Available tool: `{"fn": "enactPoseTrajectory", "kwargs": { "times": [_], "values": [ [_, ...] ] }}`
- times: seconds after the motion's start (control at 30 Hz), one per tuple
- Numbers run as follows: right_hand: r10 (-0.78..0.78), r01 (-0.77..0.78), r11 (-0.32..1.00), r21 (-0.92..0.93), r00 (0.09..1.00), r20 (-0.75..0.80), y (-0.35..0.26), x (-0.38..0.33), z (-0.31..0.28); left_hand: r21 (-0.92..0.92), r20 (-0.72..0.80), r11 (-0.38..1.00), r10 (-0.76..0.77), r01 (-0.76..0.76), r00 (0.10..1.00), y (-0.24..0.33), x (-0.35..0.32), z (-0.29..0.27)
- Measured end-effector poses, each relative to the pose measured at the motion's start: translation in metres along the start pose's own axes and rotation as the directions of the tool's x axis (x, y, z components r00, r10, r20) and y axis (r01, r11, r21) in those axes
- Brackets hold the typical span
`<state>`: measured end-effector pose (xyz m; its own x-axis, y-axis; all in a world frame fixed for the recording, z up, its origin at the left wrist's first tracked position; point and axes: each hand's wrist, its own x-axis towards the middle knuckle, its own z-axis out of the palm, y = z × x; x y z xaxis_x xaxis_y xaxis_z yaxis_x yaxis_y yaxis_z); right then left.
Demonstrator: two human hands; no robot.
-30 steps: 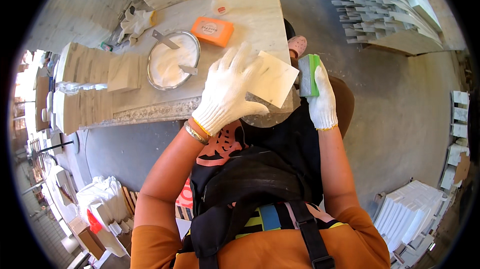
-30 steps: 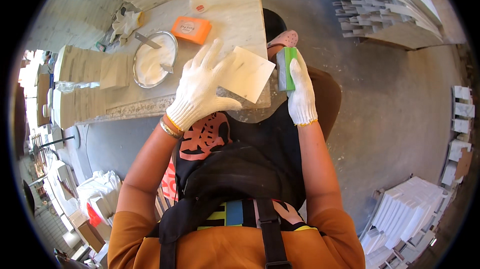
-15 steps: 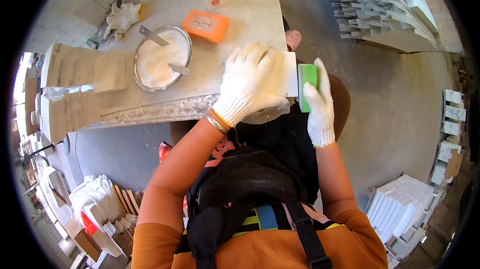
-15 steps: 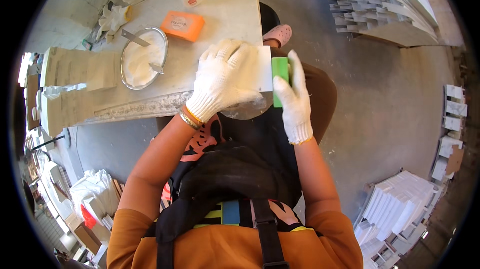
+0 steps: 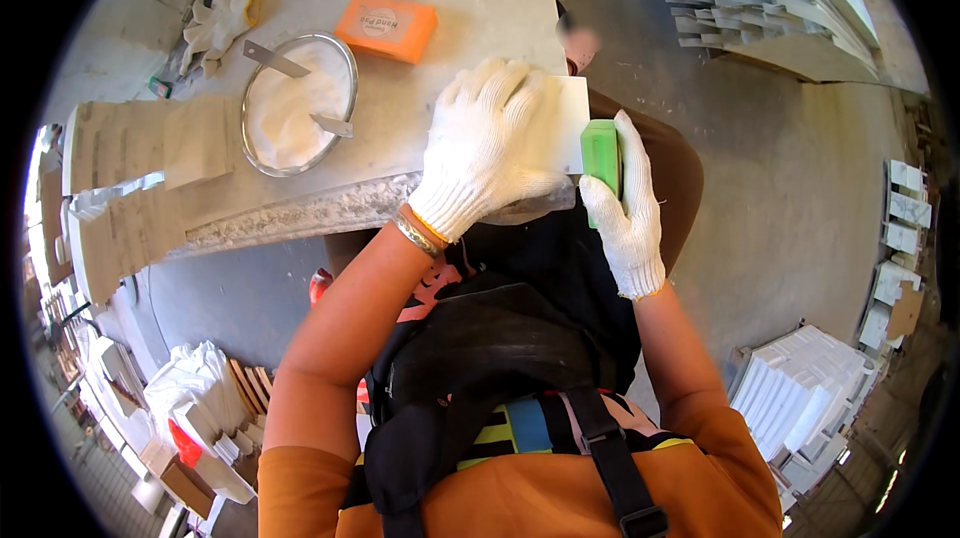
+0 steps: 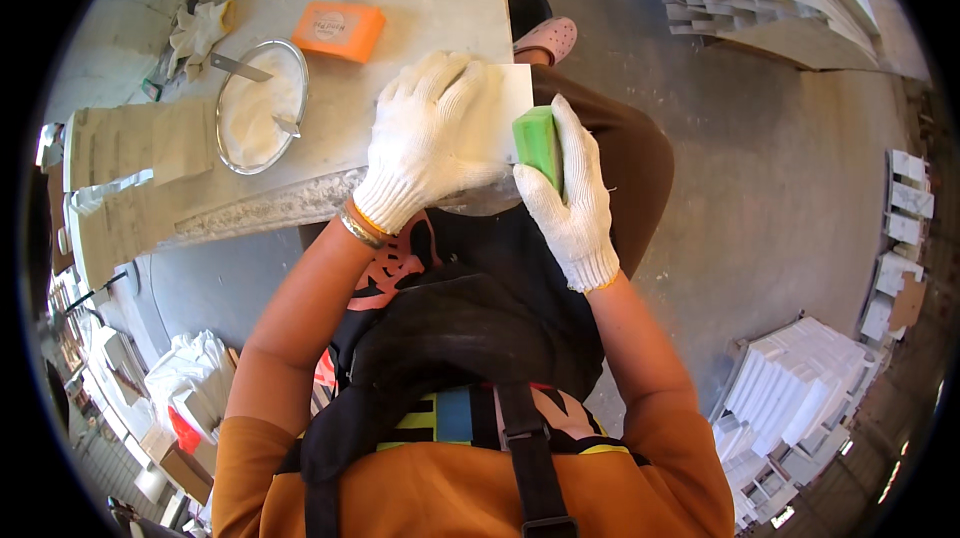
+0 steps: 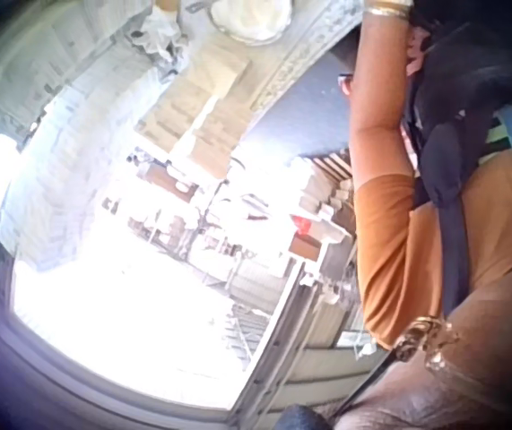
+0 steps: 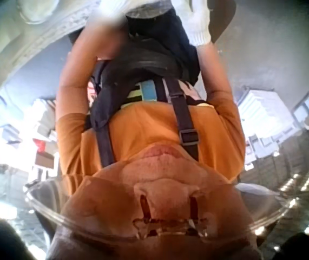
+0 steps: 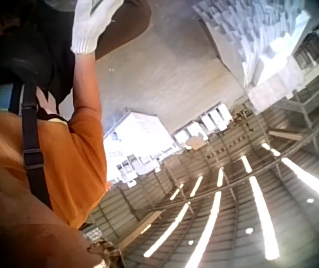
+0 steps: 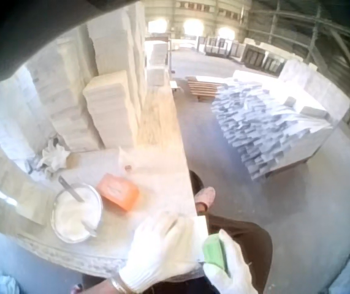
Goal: The person repeatedly sands small white square tiles with a green abrasive block and scrapes them with a metal spatula. The person turns tiles over, scrapes edges, and stacks finished tiles on a nearby pile.
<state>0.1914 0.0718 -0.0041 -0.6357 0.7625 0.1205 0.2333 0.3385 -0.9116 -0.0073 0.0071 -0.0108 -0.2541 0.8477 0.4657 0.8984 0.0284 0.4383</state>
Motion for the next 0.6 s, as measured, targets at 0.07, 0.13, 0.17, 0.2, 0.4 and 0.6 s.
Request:
{"fn": "enactPoseTrajectory", "kwargs": {
  "times": [0.07, 0.13, 0.17, 0.2, 0.4, 0.6],
  "values": [
    [0.040, -0.039, 0.999, 0.029, 0.999, -0.032, 0.007, 0.012, 0.003, -0.018, 0.061, 0.999, -0.027, 0.028, 0.998, 0.004, 0.003, -0.004],
    [0.050, -0.032, 0.988, 0.152, 0.992, -0.113, 0.019, 0.047, 0.013, -0.017, 0.089, 1.000, -0.023, 0.024, 0.996, 0.006, 0.006, -0.009],
    [0.108, -0.082, 0.960, 0.269, 0.991, -0.082, 0.018, 0.063, 0.015, -0.020, 0.086, 1.000, -0.008, 0.010, 0.996, 0.005, 0.005, -0.007],
    [0.114, -0.090, 0.942, 0.323, 0.992, -0.054, 0.019, 0.070, 0.015, -0.015, 0.079, 1.000, 0.002, -0.001, 0.997, 0.003, 0.005, -0.008],
    [0.226, -0.209, 0.897, 0.390, 0.974, 0.001, -0.002, 0.014, 0.002, -0.004, 0.091, 0.999, -0.051, 0.052, 0.995, 0.008, 0.004, -0.011],
    [0.113, -0.086, 0.944, 0.318, 0.991, -0.066, 0.014, 0.049, 0.013, 0.027, 0.088, 1.000, 0.003, -0.005, 0.996, 0.005, 0.003, -0.007]
  ]
}}
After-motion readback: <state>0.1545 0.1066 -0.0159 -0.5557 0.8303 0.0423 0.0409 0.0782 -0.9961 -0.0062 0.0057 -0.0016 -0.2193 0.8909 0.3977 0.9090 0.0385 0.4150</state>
